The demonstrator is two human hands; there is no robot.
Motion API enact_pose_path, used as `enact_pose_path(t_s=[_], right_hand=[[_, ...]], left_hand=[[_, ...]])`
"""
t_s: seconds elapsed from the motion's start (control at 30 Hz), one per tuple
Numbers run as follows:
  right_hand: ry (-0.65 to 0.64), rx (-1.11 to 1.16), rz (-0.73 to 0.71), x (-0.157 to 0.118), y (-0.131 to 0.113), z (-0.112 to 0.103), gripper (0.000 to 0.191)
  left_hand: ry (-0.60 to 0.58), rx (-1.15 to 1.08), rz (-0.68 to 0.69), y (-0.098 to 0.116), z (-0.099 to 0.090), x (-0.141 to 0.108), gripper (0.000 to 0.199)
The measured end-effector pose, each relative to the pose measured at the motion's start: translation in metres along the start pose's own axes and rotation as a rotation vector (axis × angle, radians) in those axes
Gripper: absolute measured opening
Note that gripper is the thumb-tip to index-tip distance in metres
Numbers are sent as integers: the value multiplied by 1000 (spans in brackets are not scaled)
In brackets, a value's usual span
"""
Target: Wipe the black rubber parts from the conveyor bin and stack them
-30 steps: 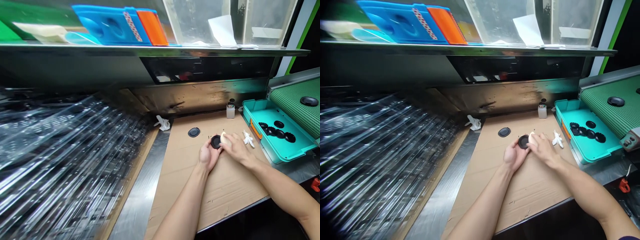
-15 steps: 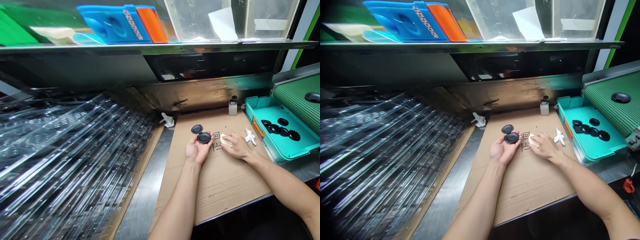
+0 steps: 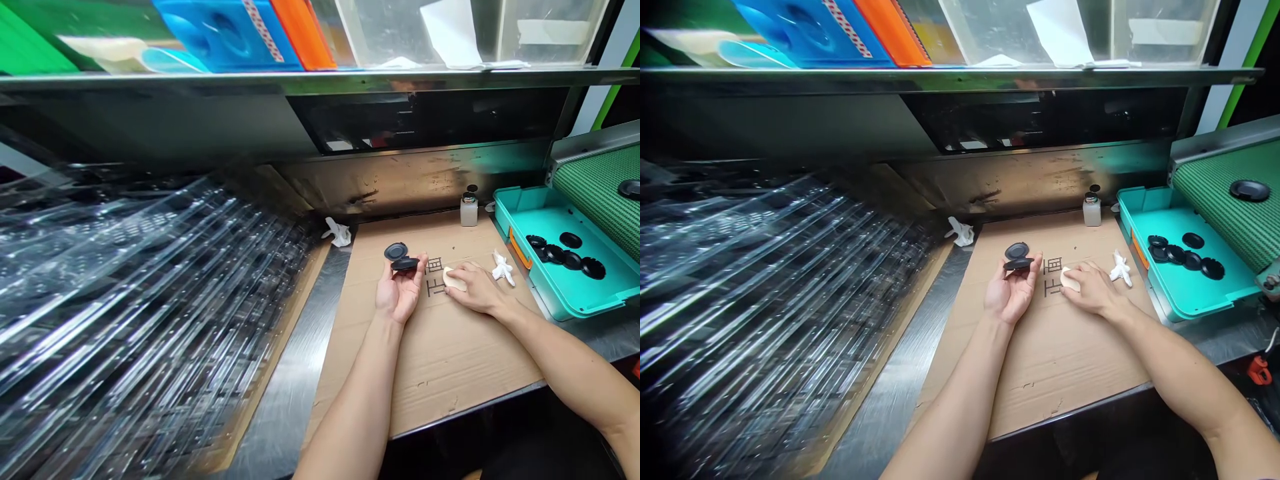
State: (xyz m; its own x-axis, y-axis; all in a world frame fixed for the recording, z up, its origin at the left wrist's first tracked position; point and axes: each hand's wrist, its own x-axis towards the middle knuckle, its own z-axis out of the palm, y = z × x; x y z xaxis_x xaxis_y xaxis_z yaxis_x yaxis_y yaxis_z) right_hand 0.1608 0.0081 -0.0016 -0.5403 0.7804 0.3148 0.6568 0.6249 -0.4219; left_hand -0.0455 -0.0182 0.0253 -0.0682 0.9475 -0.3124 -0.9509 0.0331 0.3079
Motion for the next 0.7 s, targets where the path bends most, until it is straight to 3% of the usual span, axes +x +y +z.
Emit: enact_pose_path(t_s=[0.27,0.37,0.53,0.6,0.7], right_hand=[[21,28,-17,1,2,3,34],[78,33,-6,2,-1,-3,39],[-94,-1,-95,3,-10,-30,20],[14,-122,79,4,-10,-40,27],[190,-373,466,5,1,-50,28]], left_hand=[[16,86,64,-1,4,-4,45],[51,165,18,-4,5,-5,42],[58,353,-17,-9,-2,1,42],[47,407,-16,-12,-5,3,43],[-19,502,-83,-24,-6,0,41]])
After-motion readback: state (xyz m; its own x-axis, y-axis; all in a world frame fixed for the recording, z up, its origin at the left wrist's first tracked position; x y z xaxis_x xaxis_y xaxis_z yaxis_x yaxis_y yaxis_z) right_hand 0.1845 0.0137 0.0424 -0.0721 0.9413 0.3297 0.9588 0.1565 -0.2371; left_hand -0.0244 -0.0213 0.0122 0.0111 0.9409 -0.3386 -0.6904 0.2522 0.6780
